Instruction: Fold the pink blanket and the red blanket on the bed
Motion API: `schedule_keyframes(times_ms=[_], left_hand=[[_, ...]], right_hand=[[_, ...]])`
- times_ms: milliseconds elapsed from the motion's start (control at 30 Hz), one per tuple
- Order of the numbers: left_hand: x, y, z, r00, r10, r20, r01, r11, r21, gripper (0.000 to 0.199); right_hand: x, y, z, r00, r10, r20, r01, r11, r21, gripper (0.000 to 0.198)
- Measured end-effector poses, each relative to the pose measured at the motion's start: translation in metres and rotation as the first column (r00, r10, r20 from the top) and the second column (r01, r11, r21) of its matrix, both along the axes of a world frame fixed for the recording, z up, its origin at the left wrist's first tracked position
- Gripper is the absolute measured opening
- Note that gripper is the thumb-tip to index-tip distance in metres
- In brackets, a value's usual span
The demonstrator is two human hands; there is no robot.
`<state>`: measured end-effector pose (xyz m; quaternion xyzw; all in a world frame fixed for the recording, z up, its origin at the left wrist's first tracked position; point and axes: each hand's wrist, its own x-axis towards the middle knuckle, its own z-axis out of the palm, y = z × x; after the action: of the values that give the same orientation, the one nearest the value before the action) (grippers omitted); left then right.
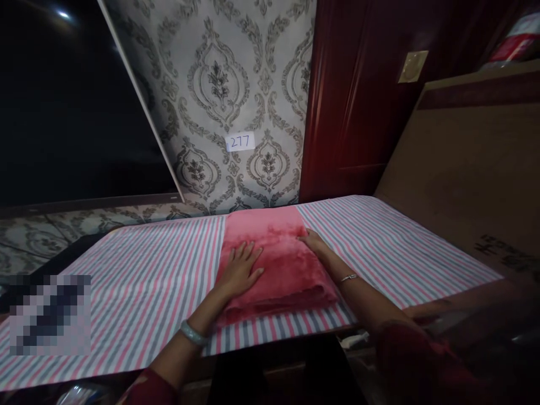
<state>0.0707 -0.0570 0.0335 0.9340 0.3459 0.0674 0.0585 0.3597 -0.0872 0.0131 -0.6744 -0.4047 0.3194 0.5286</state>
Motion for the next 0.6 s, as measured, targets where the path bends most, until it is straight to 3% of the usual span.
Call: schedule_keyframes(times_ms=[133, 200, 267, 333, 433, 500, 600], left_hand=[[-0.001, -0.013, 0.008, 0.999, -0.038, -0.001, 0.038, 0.998, -0.055, 0.067], [-0.003, -0.023, 0.015, 0.995, -0.096, 0.011, 0.097, 0.993, -0.07, 0.066], [-0.004, -0.035, 0.018, 0.99, -0.144, 0.006, 0.144, 0.987, -0.066, 0.065], [-0.001, -0.047, 0.014, 0.989, -0.151, -0.004, 0.151, 0.988, -0.043, 0.066], [0.005, -0.059, 0.0, 0.993, -0.115, -0.002, 0.115, 0.993, -0.004, 0.069], [0.008, -0.063, -0.009, 0.995, -0.102, -0.003, 0.102, 0.995, 0.0, 0.07], [0.009, -0.067, -0.02, 0.995, -0.099, -0.006, 0.099, 0.995, -0.018, 0.069]], right_hand=[[0.005, -0.008, -0.002, 0.989, -0.074, 0.132, 0.076, 0.997, -0.013, 0.067], [0.005, -0.003, 0.01, 0.935, -0.091, 0.343, 0.083, 0.996, 0.039, 0.073], [-0.001, 0.006, 0.024, 0.771, -0.057, 0.635, 0.0, 0.996, 0.089, 0.074], [-0.012, 0.016, 0.032, 0.558, 0.015, 0.83, -0.089, 0.995, 0.041, 0.071], [-0.026, 0.029, 0.025, 0.414, 0.185, 0.891, -0.089, 0.983, -0.162, 0.068], [-0.028, 0.033, 0.011, 0.377, 0.275, 0.885, -0.059, 0.96, -0.273, 0.067], [-0.024, 0.036, -0.014, 0.365, 0.304, 0.88, -0.036, 0.949, -0.313, 0.067]])
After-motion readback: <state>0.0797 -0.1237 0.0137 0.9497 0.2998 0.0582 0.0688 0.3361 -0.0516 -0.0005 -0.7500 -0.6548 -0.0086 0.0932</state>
